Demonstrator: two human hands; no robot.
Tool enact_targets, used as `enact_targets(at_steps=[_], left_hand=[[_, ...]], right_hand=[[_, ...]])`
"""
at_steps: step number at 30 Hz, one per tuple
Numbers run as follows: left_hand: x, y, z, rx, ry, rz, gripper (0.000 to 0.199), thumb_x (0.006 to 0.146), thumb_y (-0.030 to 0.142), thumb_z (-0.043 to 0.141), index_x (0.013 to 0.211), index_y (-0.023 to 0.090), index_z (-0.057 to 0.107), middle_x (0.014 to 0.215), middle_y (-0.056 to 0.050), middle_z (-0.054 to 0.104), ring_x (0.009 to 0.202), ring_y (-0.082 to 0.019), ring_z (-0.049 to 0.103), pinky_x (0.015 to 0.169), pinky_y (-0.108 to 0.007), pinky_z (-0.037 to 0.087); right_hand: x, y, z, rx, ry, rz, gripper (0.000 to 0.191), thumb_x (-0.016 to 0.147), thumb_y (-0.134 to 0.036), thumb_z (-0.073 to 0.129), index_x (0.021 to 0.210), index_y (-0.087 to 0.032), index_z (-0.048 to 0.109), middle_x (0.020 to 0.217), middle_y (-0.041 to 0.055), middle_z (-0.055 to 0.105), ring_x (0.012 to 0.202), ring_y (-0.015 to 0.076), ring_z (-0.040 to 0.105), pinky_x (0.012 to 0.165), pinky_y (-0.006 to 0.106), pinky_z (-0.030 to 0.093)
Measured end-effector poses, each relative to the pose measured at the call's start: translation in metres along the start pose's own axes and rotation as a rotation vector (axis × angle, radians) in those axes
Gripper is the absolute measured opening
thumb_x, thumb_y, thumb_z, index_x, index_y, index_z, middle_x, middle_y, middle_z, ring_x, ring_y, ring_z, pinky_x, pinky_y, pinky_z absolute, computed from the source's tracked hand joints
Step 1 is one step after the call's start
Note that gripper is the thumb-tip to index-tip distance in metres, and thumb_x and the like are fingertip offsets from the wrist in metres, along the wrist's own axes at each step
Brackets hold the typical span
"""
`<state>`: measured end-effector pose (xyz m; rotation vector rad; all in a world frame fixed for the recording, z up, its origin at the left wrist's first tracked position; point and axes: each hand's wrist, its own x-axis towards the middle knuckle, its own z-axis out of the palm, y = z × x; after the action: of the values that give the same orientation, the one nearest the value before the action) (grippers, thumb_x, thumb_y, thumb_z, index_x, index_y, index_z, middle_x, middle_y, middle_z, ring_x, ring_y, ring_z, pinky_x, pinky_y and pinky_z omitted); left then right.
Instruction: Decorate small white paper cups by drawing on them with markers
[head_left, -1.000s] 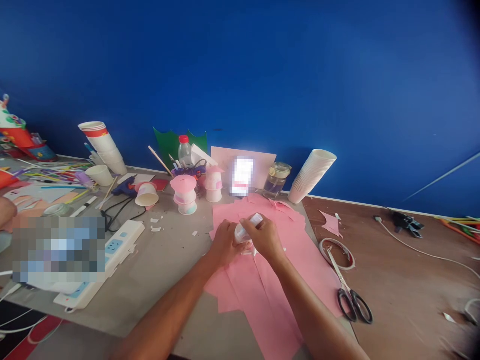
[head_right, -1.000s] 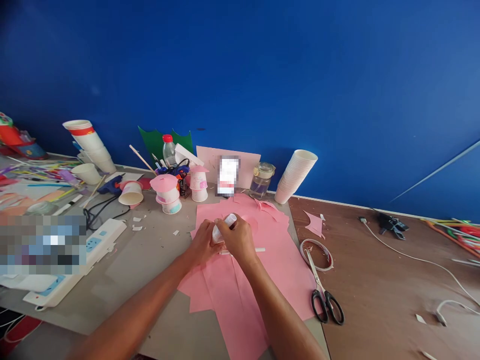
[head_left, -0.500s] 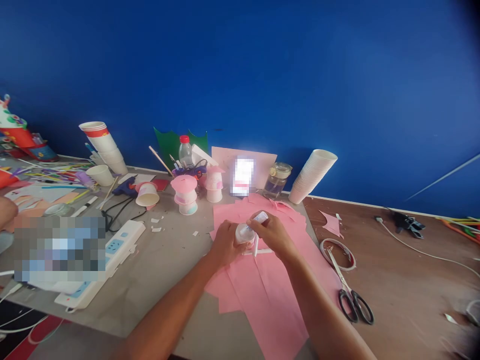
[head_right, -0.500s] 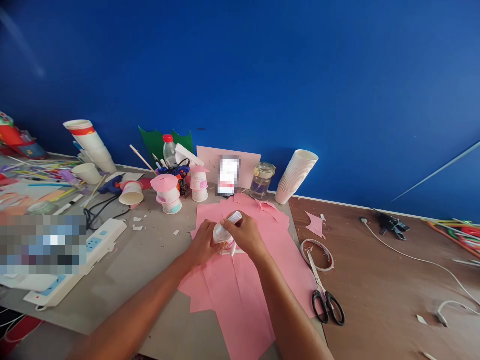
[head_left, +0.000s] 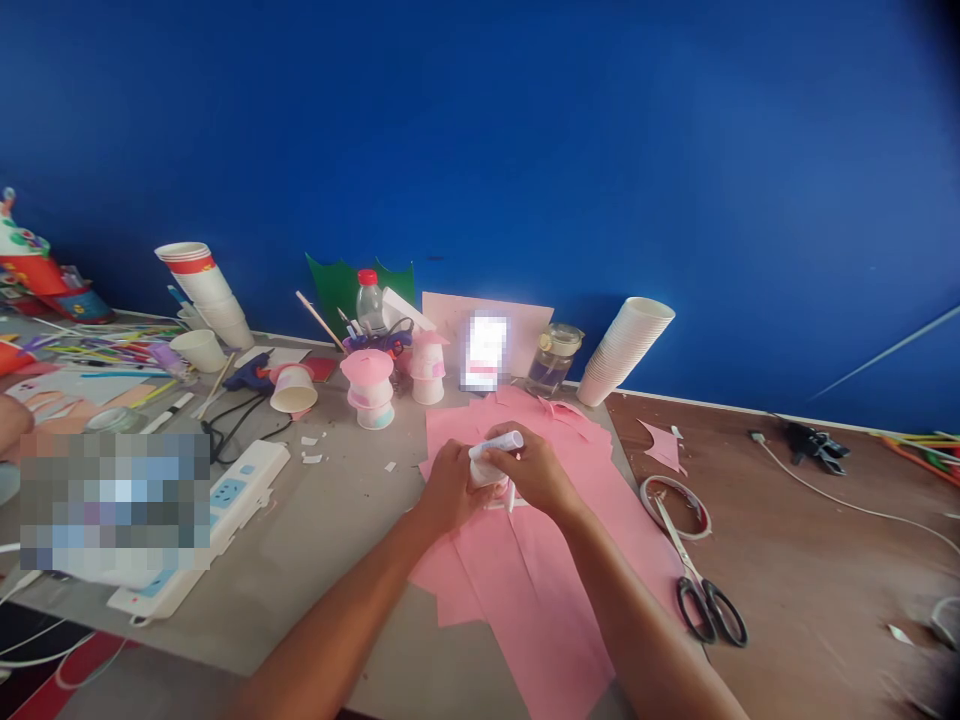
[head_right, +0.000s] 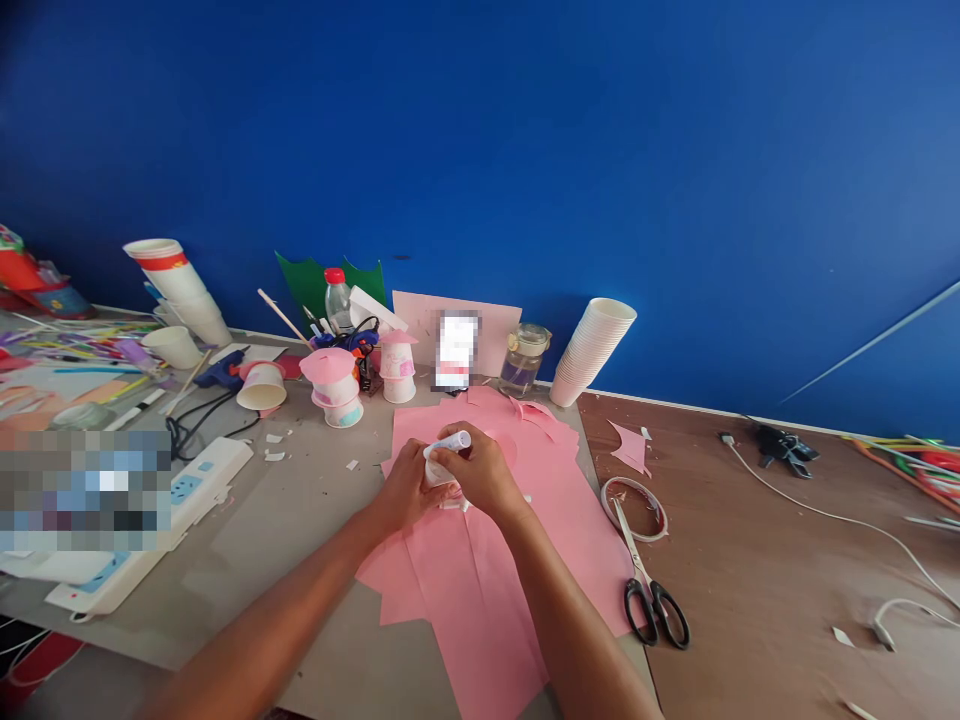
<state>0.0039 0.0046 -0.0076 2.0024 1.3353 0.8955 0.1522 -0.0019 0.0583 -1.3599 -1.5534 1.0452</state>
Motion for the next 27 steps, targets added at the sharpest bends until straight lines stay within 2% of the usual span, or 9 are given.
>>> enact_targets(at_steps=[7,11,18,24,27], left_hand=[[0.001,-0.005,0.003,0.082,0.000,-0.012,0.028,0.072,0.034,0.069,0.091,0.019,0.054,0.090,-0.006,0.049,0.088,-0.025,0.051,0.077,-0.043,0.049],[0.001,-0.005,0.002,0.079,-0.005,0.005,0.028,0.073,0.033,0.068,0.093,0.018,0.055,0.092,-0.006,0.049,0.091,-0.024,0.051,0.078,-0.041,0.048],[-0.001,-0.005,0.002,0.038,0.028,0.091,0.031,0.073,0.035,0.068,0.098,0.018,0.059,0.092,-0.008,0.052,0.091,-0.026,0.051,0.079,-0.044,0.048],[-0.001,-0.005,0.001,0.044,0.009,0.081,0.030,0.074,0.035,0.067,0.097,0.017,0.060,0.092,-0.010,0.053,0.091,-0.027,0.052,0.078,-0.045,0.048],[-0.001,-0.006,0.002,0.065,0.003,0.082,0.028,0.074,0.032,0.068,0.096,0.017,0.059,0.091,-0.009,0.053,0.091,-0.027,0.051,0.078,-0.045,0.048]], right_hand=[[0.003,0.007,0.006,-0.174,0.155,-0.107,0.015,0.074,-0.032,0.061,0.083,-0.021,0.064,0.077,0.0010,0.067,0.060,0.0137,0.055,0.064,0.028,0.045],[0.003,0.005,0.006,-0.266,0.223,-0.155,0.014,0.074,-0.032,0.061,0.082,-0.021,0.063,0.079,0.0029,0.069,0.062,0.0152,0.058,0.066,0.029,0.044],[0.000,-0.006,-0.005,-0.286,0.332,-0.111,0.015,0.075,-0.035,0.061,0.078,-0.020,0.062,0.077,0.0030,0.068,0.061,0.0156,0.056,0.064,0.029,0.043],[-0.002,-0.010,-0.010,-0.181,0.164,0.035,0.016,0.074,-0.036,0.059,0.076,-0.021,0.062,0.073,0.0014,0.067,0.064,0.0174,0.058,0.059,0.027,0.044],[-0.001,-0.008,-0.005,-0.194,0.146,0.037,0.015,0.074,-0.035,0.059,0.078,-0.021,0.062,0.072,0.0005,0.067,0.065,0.0170,0.058,0.060,0.027,0.044]])
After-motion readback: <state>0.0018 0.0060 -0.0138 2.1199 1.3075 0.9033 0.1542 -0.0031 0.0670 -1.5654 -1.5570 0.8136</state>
